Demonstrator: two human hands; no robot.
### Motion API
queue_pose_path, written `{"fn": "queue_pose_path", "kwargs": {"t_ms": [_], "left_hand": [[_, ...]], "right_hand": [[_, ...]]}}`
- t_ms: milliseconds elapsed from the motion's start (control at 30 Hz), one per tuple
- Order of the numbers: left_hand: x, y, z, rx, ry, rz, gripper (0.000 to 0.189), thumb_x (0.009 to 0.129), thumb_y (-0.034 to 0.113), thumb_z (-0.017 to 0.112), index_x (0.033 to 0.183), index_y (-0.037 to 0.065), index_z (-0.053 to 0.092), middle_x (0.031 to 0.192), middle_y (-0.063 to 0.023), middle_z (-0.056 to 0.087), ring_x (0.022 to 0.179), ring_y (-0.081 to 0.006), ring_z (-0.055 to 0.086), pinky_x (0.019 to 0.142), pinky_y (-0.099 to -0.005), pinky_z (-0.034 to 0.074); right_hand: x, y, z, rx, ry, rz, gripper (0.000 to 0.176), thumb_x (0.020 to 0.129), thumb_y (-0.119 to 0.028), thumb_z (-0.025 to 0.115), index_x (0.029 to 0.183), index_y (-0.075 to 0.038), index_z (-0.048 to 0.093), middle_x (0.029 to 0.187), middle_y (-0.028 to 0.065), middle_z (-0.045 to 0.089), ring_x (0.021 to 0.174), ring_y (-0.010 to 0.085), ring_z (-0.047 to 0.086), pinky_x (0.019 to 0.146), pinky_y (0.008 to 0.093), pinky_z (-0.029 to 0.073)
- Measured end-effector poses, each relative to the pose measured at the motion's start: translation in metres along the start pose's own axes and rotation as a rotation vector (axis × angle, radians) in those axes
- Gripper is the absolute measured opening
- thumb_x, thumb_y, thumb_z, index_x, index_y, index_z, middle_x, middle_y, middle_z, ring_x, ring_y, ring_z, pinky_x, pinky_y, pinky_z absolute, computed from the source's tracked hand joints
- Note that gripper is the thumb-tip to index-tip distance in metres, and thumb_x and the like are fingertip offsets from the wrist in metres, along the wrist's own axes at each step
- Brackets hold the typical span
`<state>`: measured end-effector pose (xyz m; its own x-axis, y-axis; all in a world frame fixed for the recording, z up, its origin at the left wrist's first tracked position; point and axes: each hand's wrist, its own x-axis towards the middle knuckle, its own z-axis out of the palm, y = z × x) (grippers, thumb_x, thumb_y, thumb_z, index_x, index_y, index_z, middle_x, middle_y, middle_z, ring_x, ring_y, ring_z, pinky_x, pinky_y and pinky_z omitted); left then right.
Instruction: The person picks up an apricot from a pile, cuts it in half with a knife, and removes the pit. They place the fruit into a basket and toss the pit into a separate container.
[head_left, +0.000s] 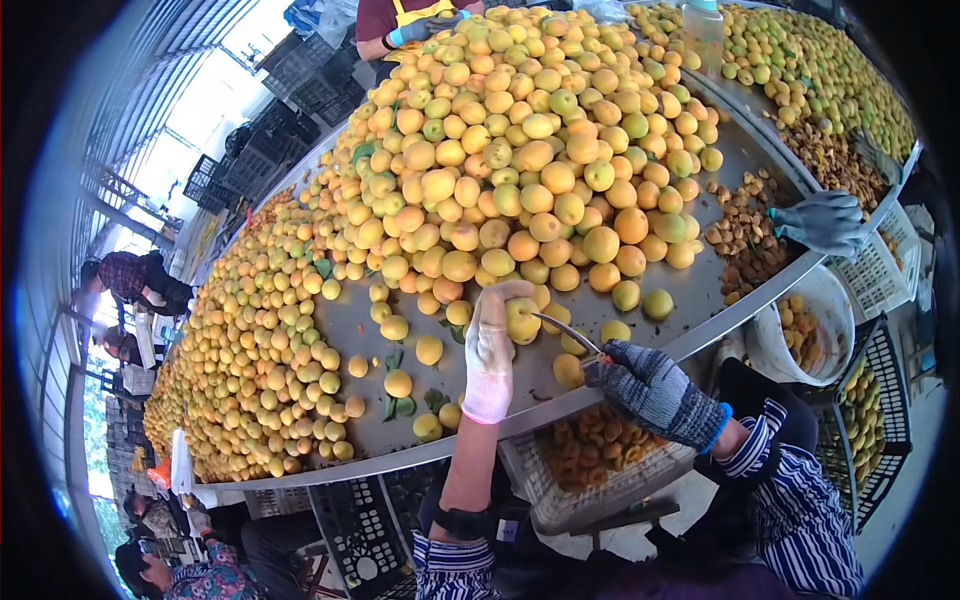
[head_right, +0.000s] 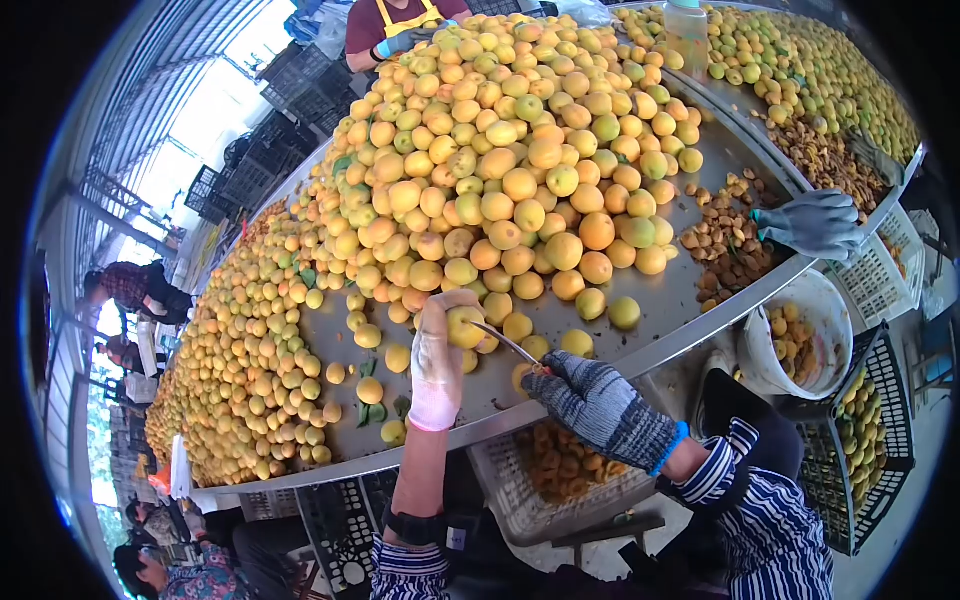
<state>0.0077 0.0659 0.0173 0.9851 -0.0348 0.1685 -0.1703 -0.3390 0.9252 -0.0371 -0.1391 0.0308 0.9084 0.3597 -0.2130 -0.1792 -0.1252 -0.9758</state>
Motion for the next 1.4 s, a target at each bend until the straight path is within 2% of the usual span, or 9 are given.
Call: {"fn": "queue_pose_path", "kwargs": {"t_ms": [300, 733, 833, 1033, 1100, 1200, 1233, 1333, 1400], "left_hand": [[0.001, 0.004, 0.007, -0.104, 0.051, 0.071, 0.048, 0.098, 0.041, 0.033, 0.103, 0.000, 0.057, 0.096, -0.0042, 0.057, 0.090, -0.0111, 0.051, 0.084, -0.0243, 0.039], [0.005, -0.017, 0.018, -0.020, 0.089, 0.257, 0.043, 0.098, 0.036, 0.030, 0.104, 0.001, 0.055, 0.099, -0.0079, 0.055, 0.090, -0.0184, 0.053, 0.083, -0.0266, 0.039], [0.001, -0.013, 0.026, -0.089, 0.093, 0.143, 0.044, 0.098, 0.039, 0.035, 0.106, -0.001, 0.049, 0.094, -0.0094, 0.057, 0.090, -0.0167, 0.053, 0.086, -0.0308, 0.041], [0.009, -0.007, 0.040, -0.926, 0.184, -0.450, 0.038, 0.094, 0.039, 0.041, 0.107, 0.004, 0.048, 0.090, -0.0069, 0.056, 0.079, -0.0160, 0.055, 0.066, -0.0319, 0.046], [0.010, -0.006, 0.040, -0.376, 0.010, -0.220, 0.038, 0.094, 0.038, 0.041, 0.110, 0.005, 0.049, 0.091, -0.0059, 0.057, 0.078, -0.0158, 0.055, 0.066, -0.0301, 0.046], [0.019, -0.033, 0.025, -0.293, 0.044, -0.370, 0.032, 0.094, 0.031, 0.043, 0.115, 0.007, 0.048, 0.091, -0.0061, 0.057, 0.077, -0.0162, 0.057, 0.065, -0.0289, 0.047], [0.013, -0.036, 0.022, 0.026, 0.000, -0.247, 0.031, 0.095, 0.028, 0.042, 0.119, 0.010, 0.049, 0.091, -0.0060, 0.057, 0.074, -0.0153, 0.058, 0.061, -0.0263, 0.047], [0.015, -0.040, 0.024, 0.310, 0.042, -0.061, 0.037, 0.095, 0.032, 0.041, 0.121, 0.006, 0.048, 0.086, -0.0066, 0.057, 0.065, -0.0142, 0.057, 0.054, -0.0236, 0.047], [0.009, -0.039, 0.027, 0.159, 0.058, -0.109, 0.041, 0.095, 0.038, 0.041, 0.118, 0.004, 0.049, 0.085, -0.0064, 0.057, 0.062, -0.0137, 0.056, 0.053, -0.0234, 0.046]], "right_hand": [[-0.001, -0.002, -0.002, -0.120, -0.010, -0.003, 0.021, 0.093, -0.020, 0.051, 0.099, -0.002, 0.060, 0.069, -0.0014, 0.055, 0.060, 0.0051, 0.051, 0.054, 0.0216, 0.042], [0.008, 0.016, 0.012, -0.225, 0.040, -0.010, 0.021, 0.092, -0.021, 0.052, 0.099, -0.001, 0.058, 0.078, 0.0056, 0.061, 0.070, 0.0122, 0.056, 0.064, 0.0282, 0.046], [0.011, 0.017, 0.019, -0.277, 0.072, -0.058, 0.022, 0.092, -0.021, 0.052, 0.098, 0.000, 0.057, 0.076, 0.0105, 0.061, 0.070, 0.0179, 0.059, 0.064, 0.0313, 0.047], [0.018, 0.023, 0.021, -0.341, 0.133, -0.055, 0.026, 0.089, -0.024, 0.054, 0.095, 0.001, 0.057, 0.083, 0.0232, 0.061, 0.080, 0.0382, 0.060, 0.068, 0.0432, 0.047], [0.023, 0.029, 0.017, -0.293, 0.146, -0.061, 0.027, 0.089, -0.025, 0.054, 0.095, 0.001, 0.057, 0.084, 0.0236, 0.061, 0.080, 0.0386, 0.060, 0.069, 0.0437, 0.047], [0.023, 0.028, 0.013, -0.264, 0.151, -0.052, 0.029, 0.090, -0.027, 0.053, 0.095, 0.001, 0.057, 0.083, 0.0242, 0.061, 0.081, 0.0393, 0.060, 0.069, 0.0443, 0.047], [0.022, 0.027, 0.013, -0.283, 0.137, -0.036, 0.030, 0.090, -0.028, 0.053, 0.095, 0.001, 0.057, 0.082, 0.0245, 0.060, 0.081, 0.0395, 0.059, 0.069, 0.0444, 0.047], [0.024, 0.031, 0.014, -0.368, 0.129, -0.037, 0.025, 0.090, -0.023, 0.055, 0.097, 0.001, 0.057, 0.070, 0.0139, 0.059, 0.062, 0.0217, 0.059, 0.059, 0.0333, 0.046], [0.023, 0.034, 0.017, -0.421, 0.149, -0.082, 0.024, 0.090, -0.022, 0.055, 0.097, 0.001, 0.056, 0.072, 0.0168, 0.060, 0.065, 0.0273, 0.060, 0.060, 0.0362, 0.047]]}}
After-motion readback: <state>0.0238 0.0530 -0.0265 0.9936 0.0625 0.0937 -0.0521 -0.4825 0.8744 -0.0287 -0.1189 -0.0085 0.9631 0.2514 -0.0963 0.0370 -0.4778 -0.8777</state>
